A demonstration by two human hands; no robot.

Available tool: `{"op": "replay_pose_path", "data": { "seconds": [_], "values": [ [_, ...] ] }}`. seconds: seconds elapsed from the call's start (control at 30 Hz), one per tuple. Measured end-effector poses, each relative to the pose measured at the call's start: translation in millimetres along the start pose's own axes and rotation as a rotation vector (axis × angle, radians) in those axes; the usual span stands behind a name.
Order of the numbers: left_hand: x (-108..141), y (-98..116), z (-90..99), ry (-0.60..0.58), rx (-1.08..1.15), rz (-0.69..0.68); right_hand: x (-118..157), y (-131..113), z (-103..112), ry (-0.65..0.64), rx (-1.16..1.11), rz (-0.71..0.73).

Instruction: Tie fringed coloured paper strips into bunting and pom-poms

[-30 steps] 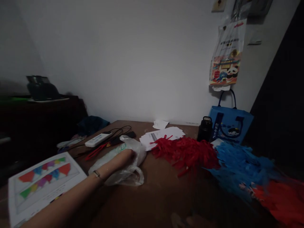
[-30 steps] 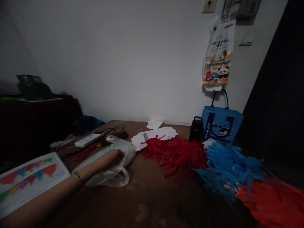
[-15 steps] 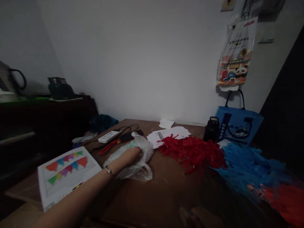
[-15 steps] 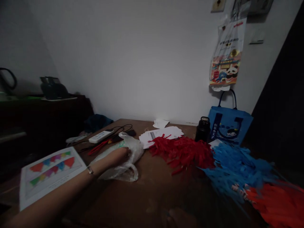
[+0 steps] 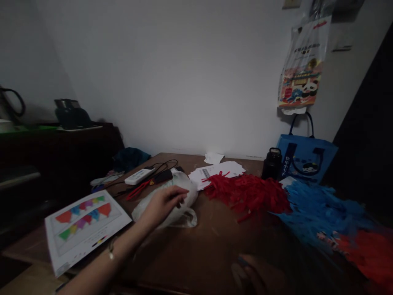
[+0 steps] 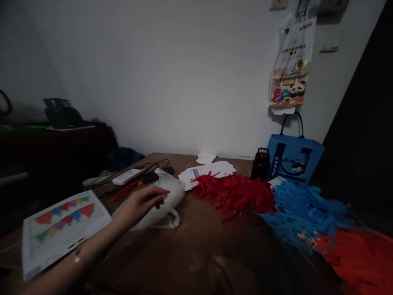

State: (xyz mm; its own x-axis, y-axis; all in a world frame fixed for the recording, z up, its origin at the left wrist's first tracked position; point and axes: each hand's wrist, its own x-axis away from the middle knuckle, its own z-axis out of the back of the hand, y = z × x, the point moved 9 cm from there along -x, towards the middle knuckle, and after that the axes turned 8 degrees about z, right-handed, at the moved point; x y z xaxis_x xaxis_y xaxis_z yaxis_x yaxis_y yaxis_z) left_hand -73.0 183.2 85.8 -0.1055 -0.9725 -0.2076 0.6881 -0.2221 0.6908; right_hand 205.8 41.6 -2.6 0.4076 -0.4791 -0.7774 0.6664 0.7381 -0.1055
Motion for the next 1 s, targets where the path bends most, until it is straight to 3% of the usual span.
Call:
{"op": "replay_pose_path", "data": {
  "seconds": [0.07,0.17,0.23,0.33,0.57,0.77,1.0],
  "values": [
    [31,26,-33.9,-0.133,0.152,-0.041,-6,-3,3,0.006,0.003,-0.062],
    [70,52,-102.0,-0.457,0.770,0.098,-13,-9,11,0.011,0.016,-0.139],
    [84,63,-135.3,-0.558,1.025,0.186,-17,-13,16,0.014,0.029,-0.169],
    [86,69,-161.0,-0.578,1.171,0.208,-23,-18,23,0.024,0.050,-0.178],
    [82,55,-170.6,-0.468,1.171,0.145,-30,-24,21,0.000,0.013,-0.129],
    [83,57,-161.1,-0.435,1.016,0.154,-34,-25,18,-0.078,-0.053,-0.090],
    [86,68,-147.3,-0.396,0.777,-0.011,-33,-25,12,-0.124,-0.093,-0.095]
  ]
}}
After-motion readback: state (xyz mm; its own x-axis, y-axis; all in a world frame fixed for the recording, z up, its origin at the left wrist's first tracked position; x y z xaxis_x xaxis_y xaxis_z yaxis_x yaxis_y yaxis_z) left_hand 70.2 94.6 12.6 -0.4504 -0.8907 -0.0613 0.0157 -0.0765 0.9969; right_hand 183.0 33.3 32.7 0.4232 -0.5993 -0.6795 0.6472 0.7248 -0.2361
